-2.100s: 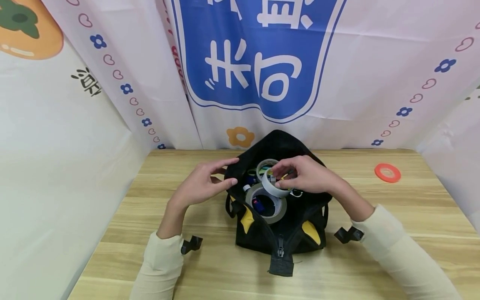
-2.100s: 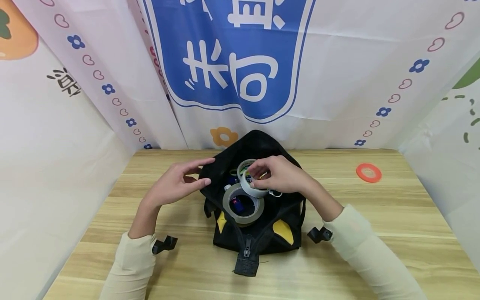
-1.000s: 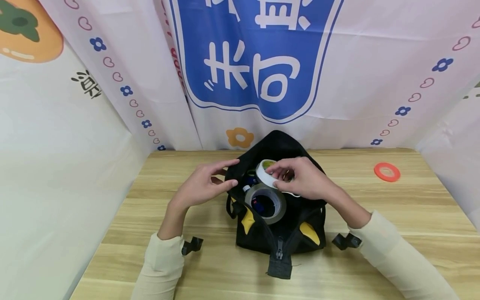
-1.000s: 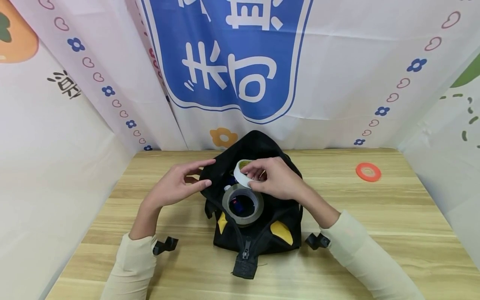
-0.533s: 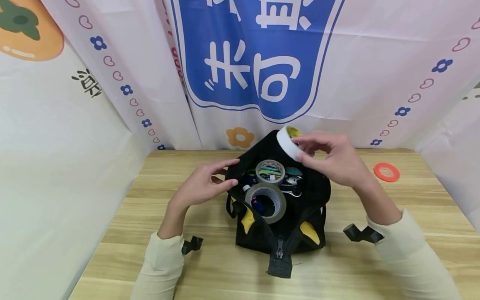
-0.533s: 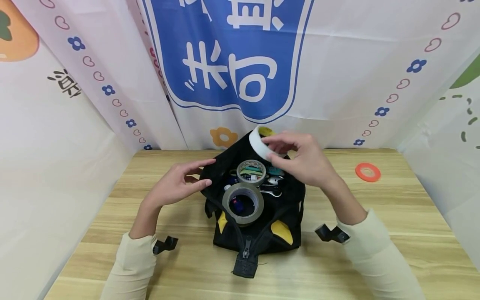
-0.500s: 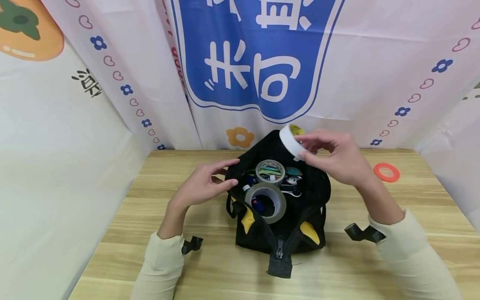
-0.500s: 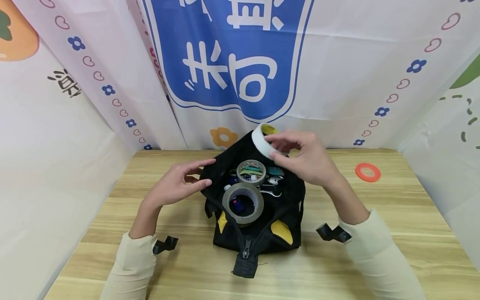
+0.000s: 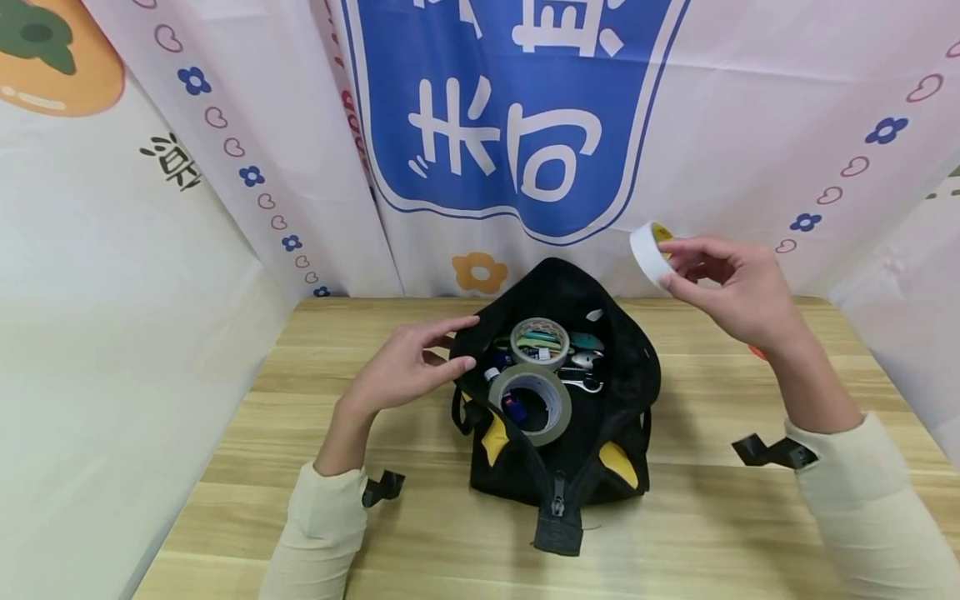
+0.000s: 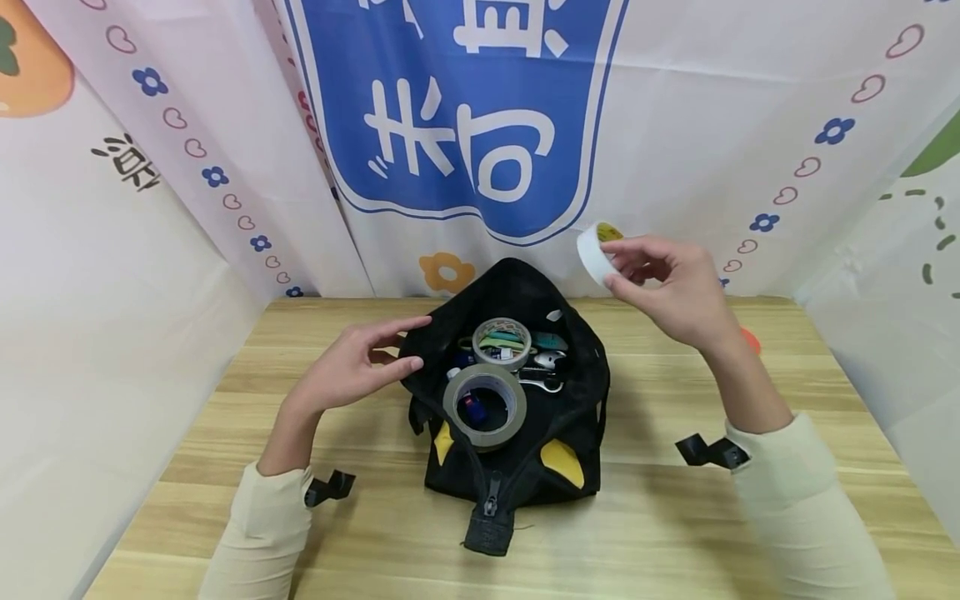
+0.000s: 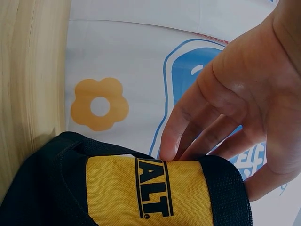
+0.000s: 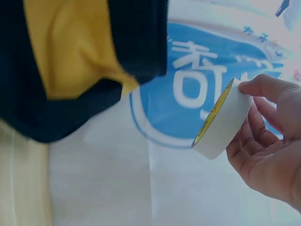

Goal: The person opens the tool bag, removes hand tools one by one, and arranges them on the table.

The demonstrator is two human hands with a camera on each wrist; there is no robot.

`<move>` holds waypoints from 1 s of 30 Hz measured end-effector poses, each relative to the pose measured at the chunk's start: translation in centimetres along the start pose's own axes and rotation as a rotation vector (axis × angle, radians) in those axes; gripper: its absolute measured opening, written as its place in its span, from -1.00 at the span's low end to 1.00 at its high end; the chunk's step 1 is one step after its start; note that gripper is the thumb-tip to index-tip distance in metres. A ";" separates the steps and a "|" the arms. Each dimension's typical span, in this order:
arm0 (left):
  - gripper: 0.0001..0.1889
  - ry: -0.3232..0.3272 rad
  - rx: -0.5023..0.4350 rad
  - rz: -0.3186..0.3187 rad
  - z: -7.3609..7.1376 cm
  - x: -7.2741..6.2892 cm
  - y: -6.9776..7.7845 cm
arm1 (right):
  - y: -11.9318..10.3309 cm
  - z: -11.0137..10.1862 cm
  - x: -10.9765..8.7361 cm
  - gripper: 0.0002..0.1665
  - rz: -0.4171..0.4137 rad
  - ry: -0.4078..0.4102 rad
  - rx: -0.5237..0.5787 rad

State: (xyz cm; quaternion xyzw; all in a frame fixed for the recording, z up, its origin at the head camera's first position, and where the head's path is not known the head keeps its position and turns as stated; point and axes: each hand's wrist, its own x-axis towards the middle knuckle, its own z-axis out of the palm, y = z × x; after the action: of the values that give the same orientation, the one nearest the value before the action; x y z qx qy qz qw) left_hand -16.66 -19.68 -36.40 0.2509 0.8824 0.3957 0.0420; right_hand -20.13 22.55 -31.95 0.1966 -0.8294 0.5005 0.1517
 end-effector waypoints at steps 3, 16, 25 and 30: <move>-0.40 0.000 -0.004 0.000 0.0 -0.1 0.0 | 1.2 -0.6 0.2 -0.57 0.046 0.007 -0.032; -0.41 0.002 -0.017 -0.001 0.0 0.0 -0.1 | 6.7 -3.2 -0.1 -0.59 0.154 0.006 -0.136; -0.41 0.001 -0.030 0.003 0.1 0.1 -0.2 | 10.2 -4.5 -0.4 -0.57 0.214 -0.053 -0.229; -0.41 -0.001 -0.034 0.005 0.1 0.1 0.0 | 12.0 -4.8 -0.7 -0.58 0.223 -0.089 -0.272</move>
State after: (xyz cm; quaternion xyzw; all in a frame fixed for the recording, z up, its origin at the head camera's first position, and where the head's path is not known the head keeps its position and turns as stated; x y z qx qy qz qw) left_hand -16.76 -19.55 -36.52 0.2524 0.8750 0.4106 0.0457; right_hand -24.98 31.95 -39.33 0.1031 -0.9119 0.3884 0.0838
